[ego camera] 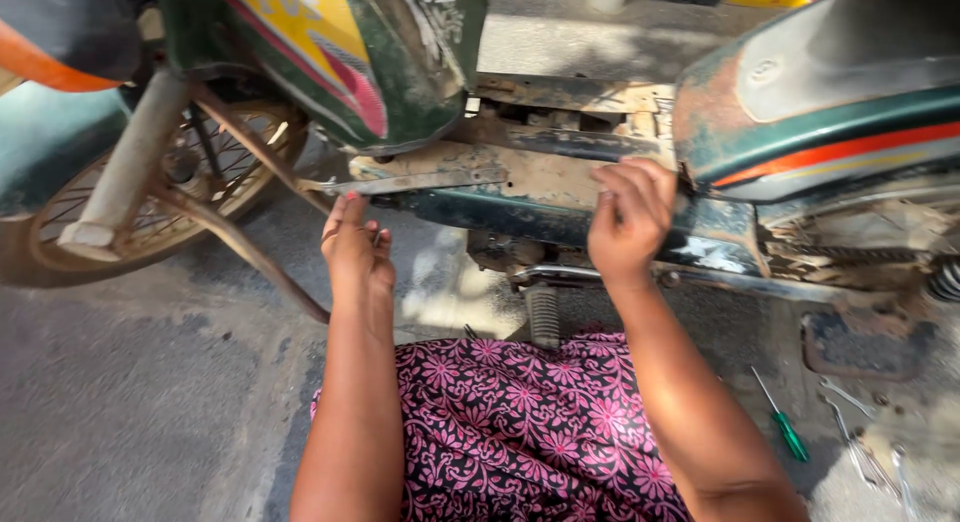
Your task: The recorder is removing plastic side panels and metal frame covers from a motorcycle using a screwdriver and wrench.
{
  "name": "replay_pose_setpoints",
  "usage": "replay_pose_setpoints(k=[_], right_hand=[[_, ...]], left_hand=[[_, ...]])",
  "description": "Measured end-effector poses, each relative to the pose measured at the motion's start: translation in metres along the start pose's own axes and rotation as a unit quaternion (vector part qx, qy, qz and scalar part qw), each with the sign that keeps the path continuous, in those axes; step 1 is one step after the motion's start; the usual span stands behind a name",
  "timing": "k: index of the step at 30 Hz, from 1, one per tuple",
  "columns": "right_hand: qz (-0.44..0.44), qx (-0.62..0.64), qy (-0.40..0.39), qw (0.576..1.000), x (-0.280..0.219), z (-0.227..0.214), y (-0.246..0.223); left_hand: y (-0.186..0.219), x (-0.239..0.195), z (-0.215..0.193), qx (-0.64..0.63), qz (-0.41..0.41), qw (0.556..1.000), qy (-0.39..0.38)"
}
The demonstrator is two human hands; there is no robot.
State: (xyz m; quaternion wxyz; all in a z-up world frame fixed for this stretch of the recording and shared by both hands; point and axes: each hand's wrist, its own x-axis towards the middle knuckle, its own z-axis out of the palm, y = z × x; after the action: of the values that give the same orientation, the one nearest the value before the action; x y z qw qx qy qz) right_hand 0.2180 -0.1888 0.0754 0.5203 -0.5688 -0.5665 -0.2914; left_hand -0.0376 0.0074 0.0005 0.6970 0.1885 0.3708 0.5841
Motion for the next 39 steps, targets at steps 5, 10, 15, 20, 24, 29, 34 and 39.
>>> replay_pose_setpoints(k=[5, 10, 15, 20, 24, 29, 34, 39], right_hand=[[0.165, -0.035, 0.117, 0.979, -0.035, -0.089, 0.035], [0.387, 0.074, 0.185, 0.900, -0.129, -0.145, 0.104], [0.567, 0.150, 0.105, 0.803, -0.141, -0.160, 0.129], [0.623, 0.105, 0.062, 0.773, -0.128, -0.165, 0.147], [0.649, 0.215, 0.065, 0.727, -0.150, -0.165, 0.176], [0.599, 0.313, 0.142, 0.723, -0.165, -0.168, 0.178], [0.585, 0.310, 0.137, 0.737, -0.161, -0.167, 0.155], [0.579, 0.268, 0.136, 0.758, -0.165, -0.169, 0.141]], left_hand=[[-0.010, -0.021, 0.010, 0.013, -0.026, 0.999, 0.045], [-0.047, -0.008, 0.011, -0.008, -0.095, 0.995, 0.029], [-0.067, -0.001, 0.021, -0.017, -0.121, 0.992, 0.022], [-0.084, 0.015, 0.017, -0.050, -0.127, 0.989, 0.060], [-0.082, 0.012, 0.015, -0.086, -0.115, 0.989, 0.045], [-0.092, 0.023, 0.004, -0.073, -0.110, 0.991, 0.018], [-0.076, 0.013, 0.008, -0.077, -0.121, 0.990, 0.010], [-0.077, 0.011, 0.004, -0.078, -0.133, 0.988, 0.003]])
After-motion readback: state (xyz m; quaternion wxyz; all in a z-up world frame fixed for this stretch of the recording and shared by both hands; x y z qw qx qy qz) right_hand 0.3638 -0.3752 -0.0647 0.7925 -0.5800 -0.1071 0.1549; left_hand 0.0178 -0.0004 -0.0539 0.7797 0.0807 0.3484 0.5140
